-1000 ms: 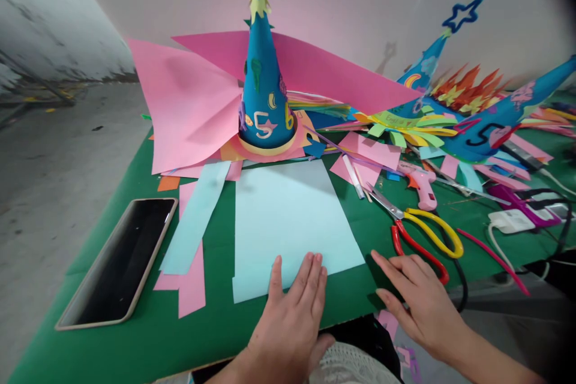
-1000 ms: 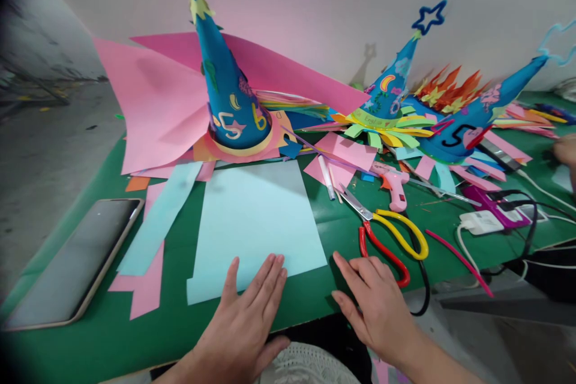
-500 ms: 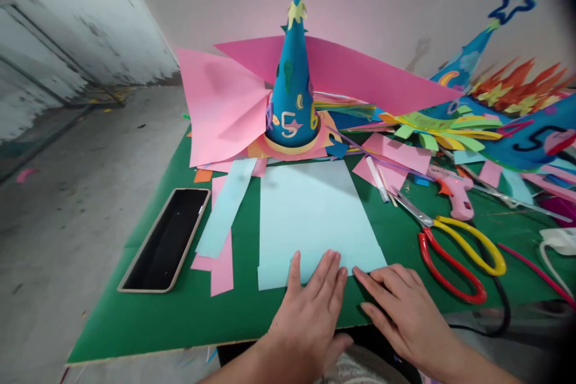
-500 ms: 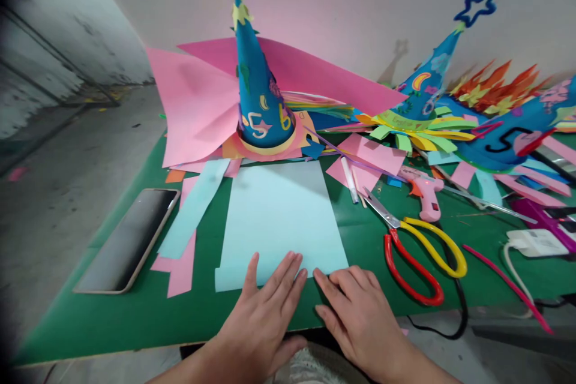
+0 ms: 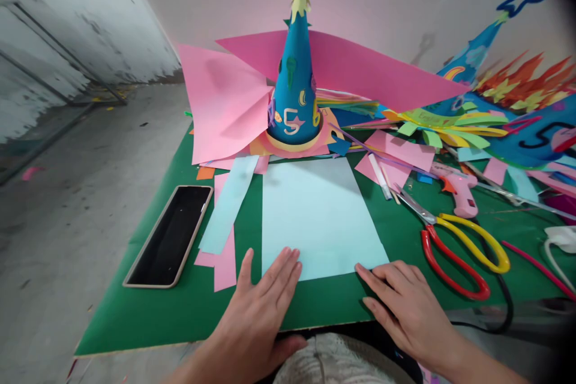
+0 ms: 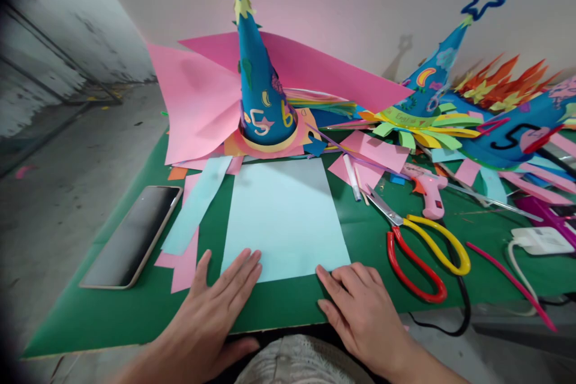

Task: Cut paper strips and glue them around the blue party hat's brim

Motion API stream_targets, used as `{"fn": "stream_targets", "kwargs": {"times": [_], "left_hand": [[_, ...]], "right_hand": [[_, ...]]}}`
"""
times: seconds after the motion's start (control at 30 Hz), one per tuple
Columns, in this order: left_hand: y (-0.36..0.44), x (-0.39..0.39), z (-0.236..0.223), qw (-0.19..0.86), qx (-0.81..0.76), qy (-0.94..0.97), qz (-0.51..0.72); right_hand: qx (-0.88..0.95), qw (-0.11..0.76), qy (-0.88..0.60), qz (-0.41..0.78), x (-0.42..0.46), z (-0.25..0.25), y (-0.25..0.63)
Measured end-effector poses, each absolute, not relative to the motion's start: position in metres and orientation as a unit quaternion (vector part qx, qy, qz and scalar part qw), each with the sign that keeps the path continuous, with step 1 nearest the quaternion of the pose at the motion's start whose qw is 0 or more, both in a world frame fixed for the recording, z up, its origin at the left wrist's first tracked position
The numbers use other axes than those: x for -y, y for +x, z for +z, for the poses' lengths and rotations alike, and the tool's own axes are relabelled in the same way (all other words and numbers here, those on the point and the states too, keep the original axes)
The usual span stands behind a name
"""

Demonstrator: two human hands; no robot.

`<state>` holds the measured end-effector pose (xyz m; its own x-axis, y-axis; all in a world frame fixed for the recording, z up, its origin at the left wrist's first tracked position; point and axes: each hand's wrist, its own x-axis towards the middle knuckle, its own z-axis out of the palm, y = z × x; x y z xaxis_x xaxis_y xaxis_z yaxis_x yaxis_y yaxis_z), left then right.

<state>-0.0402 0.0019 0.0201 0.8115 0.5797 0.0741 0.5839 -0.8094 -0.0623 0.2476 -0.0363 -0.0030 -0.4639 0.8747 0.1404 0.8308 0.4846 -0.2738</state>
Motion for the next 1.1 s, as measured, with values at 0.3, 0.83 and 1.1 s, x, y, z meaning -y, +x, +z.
{"fn": "stream_targets", "kwargs": {"times": [0.3,0.83,1.1], "left_hand": [[-0.073,0.016,0.014,0.011,0.417,-0.903,-0.102],[0.004,0.018,-0.003,0.080,0.331,-0.935,-0.097],[0.006,0.019,-0.009,0.059,0.350,-0.927,-0.120]], "right_hand": [[0.852,0.135,-0.499,0.081,0.037,-0.004,0.248],[0.863,0.208,-0.458,0.039,0.038,0.010,0.215],[0.909,0.127,-0.395,-0.020,0.036,0.004,0.195]]}}
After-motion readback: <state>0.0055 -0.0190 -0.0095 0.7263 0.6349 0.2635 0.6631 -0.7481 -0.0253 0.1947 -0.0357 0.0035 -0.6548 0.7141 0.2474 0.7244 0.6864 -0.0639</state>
